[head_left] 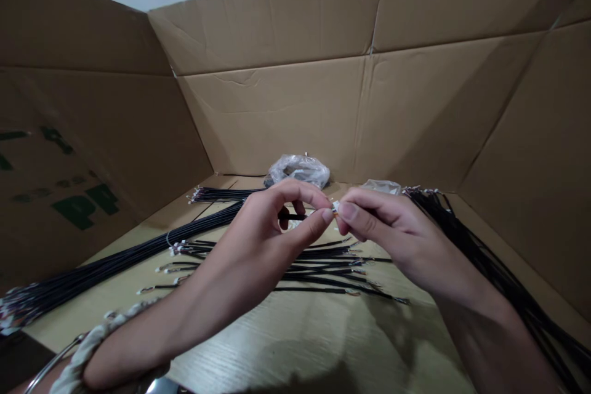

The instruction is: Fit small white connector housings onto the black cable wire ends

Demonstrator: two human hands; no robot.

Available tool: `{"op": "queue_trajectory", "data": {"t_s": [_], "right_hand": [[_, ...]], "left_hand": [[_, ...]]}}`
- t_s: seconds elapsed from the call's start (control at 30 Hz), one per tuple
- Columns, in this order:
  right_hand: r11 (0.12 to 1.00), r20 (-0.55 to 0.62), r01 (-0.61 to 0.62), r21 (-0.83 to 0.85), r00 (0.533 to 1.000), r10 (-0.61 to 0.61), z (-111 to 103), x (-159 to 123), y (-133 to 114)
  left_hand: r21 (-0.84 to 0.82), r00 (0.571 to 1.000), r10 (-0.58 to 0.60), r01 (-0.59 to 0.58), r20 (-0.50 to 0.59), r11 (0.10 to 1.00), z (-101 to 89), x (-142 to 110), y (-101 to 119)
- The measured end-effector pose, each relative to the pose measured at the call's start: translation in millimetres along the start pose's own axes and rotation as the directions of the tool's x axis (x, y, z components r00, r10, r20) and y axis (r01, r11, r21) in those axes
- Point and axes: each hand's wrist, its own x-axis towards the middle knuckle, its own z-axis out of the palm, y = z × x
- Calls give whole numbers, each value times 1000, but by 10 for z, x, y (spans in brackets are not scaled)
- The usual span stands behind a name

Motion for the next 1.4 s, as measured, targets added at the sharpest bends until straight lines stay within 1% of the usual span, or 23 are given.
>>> {"op": "queue_trajectory", "data": {"t_s": [0.13, 0.2, 0.3, 0.43, 0.53, 0.7, 0.83, 0.87, 0.9, 0.97, 1.1, 1.17, 1.3, 1.4], "right_hand": [[1000, 3, 13, 3, 1000, -13, -3, -6, 1], [1000, 7, 2, -6, 1000, -2, -3, -11, 4], [1000, 8, -10, -27, 1000, 10, -2, -19, -4], [997, 5, 10, -83, 1000, -10, 11, -22, -39], [992, 20, 47, -117, 999, -45, 31, -22, -64], [977, 23, 96, -191, 995, -93, 68, -23, -74], [977, 11, 93, -191, 996, -93, 50, -29, -72], [981, 8, 83, -175, 997, -83, 36, -32, -73], [985, 5, 74, -157, 997, -74, 22, -35, -74], [989, -9, 68, -132, 998, -70, -4, -39, -75], [990, -11, 84, -116, 996, -86, -10, -39, -70], [992, -1, 89, -92, 996, -89, 1, -36, -65], [993, 17, 109, -43, 994, -108, 11, -34, -62], [994, 33, 108, -22, 994, -108, 9, -36, -63]], "left_hand": [[-3, 997, 74, -74, -7, 997, -8, -11, 8], [-19, 995, 94, -94, -29, 995, -10, -5, 18], [-24, 992, 119, -120, -28, 992, -10, 11, 38], [14, 987, 157, -156, -31, 988, -15, 5, 42], [77, 974, 221, -218, -40, 973, -17, -23, 28], [256, 932, 362, -344, -24, 903, 5, -77, 3], [429, 863, 503, -434, -55, 792, 36, -106, -8], [452, 848, 526, -444, -67, 773, 42, -109, -6], [460, 843, 533, -445, -74, 768, 46, -110, -2], [431, 858, 507, -427, -85, 795, 43, -110, 11], [272, 919, 375, -333, -118, 903, -2, -116, 40], [191, 942, 314, -289, -119, 938, -29, -117, 55], [55, 975, 215, -212, -61, 976, -61, -94, 81], [-14, 991, 133, -133, -11, 991, -85, -68, 81]]}}
